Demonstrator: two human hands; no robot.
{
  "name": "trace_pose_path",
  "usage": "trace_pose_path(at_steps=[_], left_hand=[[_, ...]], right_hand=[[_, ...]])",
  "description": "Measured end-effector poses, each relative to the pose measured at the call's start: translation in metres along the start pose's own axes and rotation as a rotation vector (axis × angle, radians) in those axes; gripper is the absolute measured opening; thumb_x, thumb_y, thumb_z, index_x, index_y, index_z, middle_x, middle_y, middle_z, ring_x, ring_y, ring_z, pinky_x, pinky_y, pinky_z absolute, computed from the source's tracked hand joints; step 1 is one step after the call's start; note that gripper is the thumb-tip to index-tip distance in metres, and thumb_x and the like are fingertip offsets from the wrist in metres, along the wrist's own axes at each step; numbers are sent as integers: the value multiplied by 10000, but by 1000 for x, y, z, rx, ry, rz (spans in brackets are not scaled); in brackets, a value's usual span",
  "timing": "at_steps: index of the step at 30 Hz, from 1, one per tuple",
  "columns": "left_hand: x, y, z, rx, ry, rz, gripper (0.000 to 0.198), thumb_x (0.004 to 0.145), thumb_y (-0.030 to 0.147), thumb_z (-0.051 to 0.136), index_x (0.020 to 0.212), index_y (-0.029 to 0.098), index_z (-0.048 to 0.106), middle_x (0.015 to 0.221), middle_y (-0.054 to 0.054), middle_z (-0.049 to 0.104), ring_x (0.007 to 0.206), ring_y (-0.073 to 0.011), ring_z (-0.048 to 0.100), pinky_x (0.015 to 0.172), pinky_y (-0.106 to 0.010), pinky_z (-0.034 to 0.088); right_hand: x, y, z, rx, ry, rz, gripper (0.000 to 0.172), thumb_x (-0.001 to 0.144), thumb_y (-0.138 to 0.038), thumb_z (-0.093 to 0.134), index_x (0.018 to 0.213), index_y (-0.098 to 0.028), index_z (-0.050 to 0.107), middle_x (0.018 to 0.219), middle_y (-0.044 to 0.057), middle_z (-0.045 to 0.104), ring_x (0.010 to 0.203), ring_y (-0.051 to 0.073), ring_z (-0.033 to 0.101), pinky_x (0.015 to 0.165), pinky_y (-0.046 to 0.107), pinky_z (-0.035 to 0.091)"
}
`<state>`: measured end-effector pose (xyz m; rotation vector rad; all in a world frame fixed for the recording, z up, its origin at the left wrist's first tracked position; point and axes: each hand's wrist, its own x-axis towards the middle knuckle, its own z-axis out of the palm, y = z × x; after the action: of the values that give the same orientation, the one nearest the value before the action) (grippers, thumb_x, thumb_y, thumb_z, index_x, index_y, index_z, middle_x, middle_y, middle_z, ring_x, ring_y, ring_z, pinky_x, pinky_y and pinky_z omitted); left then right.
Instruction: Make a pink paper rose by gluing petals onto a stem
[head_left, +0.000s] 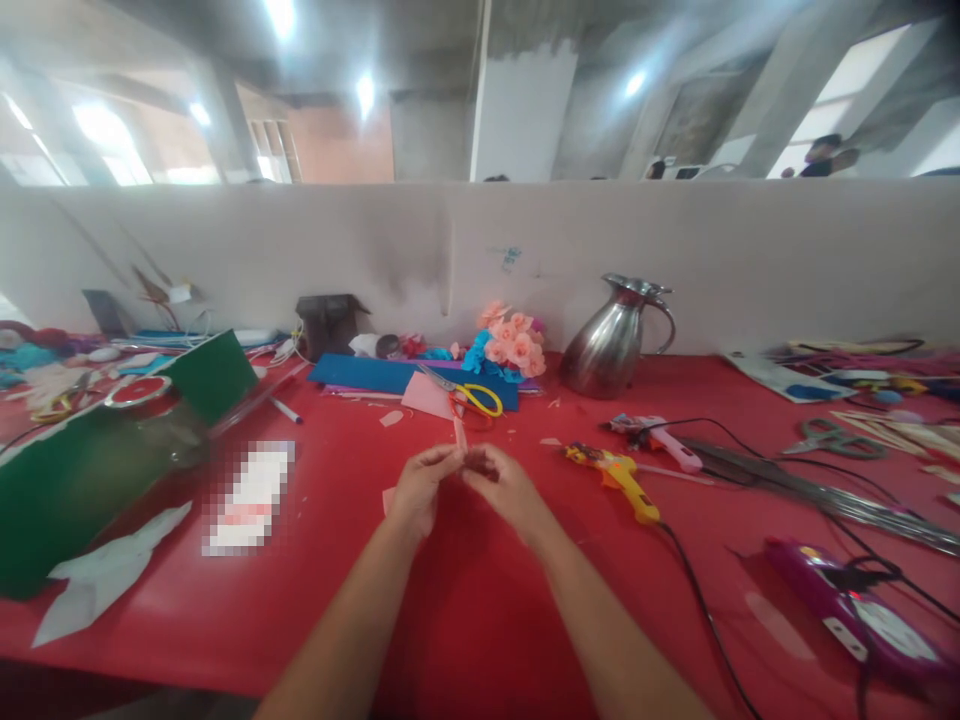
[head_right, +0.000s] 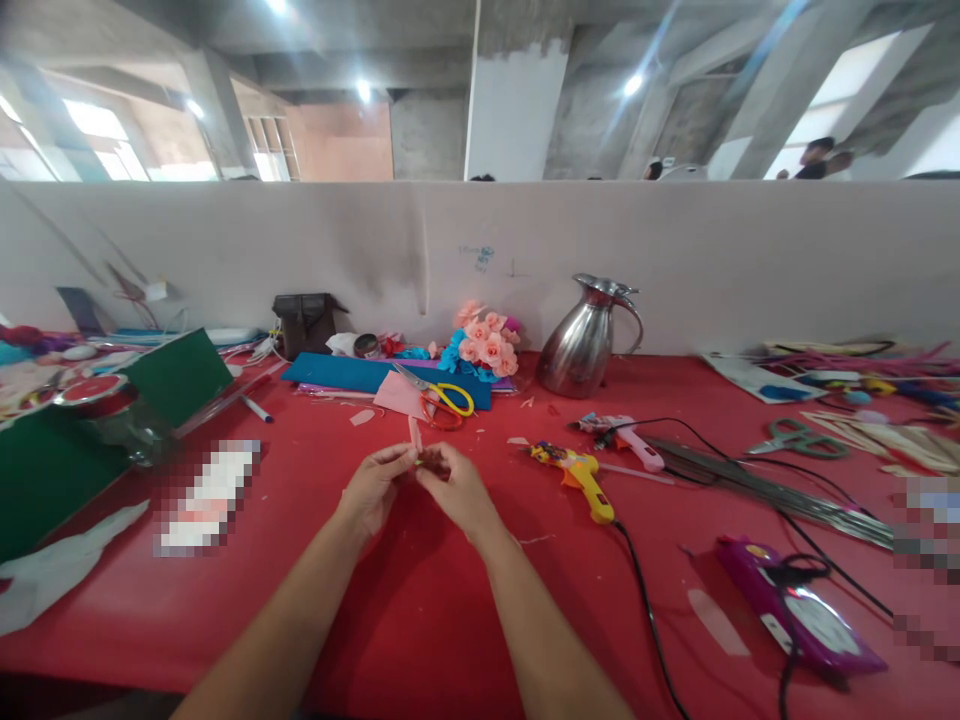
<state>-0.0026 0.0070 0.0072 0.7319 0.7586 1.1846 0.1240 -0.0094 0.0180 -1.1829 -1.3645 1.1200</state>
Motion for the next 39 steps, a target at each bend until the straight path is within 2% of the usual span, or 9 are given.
trace_pose_path(at_steps=[3, 11, 17, 29, 39], left_hand=[[1, 1, 1, -50, -26, -30, 245, 534, 291, 793, 723, 153, 719, 691, -43, 692, 642, -124, 582, 694, -250, 408], [2, 3, -2, 18, -7, 10, 245, 515, 286, 800, 696, 150, 706, 667, -23, 668, 619, -96, 544, 650, -222, 380], [-1, 9, 0, 67, -58, 51, 211, 545, 302, 775, 634, 143, 668, 599, 1, 603, 580, -88, 490, 613, -217, 363], [-4, 13, 2, 134, -170, 129, 176, 624, 300, 722, 654, 138, 659, 642, -1, 563, 620, -93, 485, 626, -219, 362], [-3, 9, 0, 116, -97, 152, 159, 579, 246, 746, 618, 143, 631, 607, 16, 531, 574, -90, 480, 572, -225, 367]], right_hand=[[0, 5, 4, -14, -77, -49, 133, 725, -311, 601, 772, -187, 602, 779, 22, 664, 764, 171, 608, 743, 302, 454], [-1, 4, 2, -91, -27, -65, 128, 709, -320, 605, 697, -200, 649, 701, 0, 668, 684, 167, 591, 685, 285, 438], [-1, 2, 1, -119, -29, -62, 157, 707, -339, 605, 717, -211, 695, 711, 7, 683, 698, 187, 593, 692, 294, 438], [-2, 5, 0, -78, -87, -46, 184, 739, -342, 583, 754, -229, 727, 693, 2, 682, 733, 215, 611, 743, 341, 451], [0, 11, 0, -127, -108, -70, 206, 753, -322, 555, 718, -204, 720, 702, 16, 694, 727, 199, 623, 745, 322, 462]])
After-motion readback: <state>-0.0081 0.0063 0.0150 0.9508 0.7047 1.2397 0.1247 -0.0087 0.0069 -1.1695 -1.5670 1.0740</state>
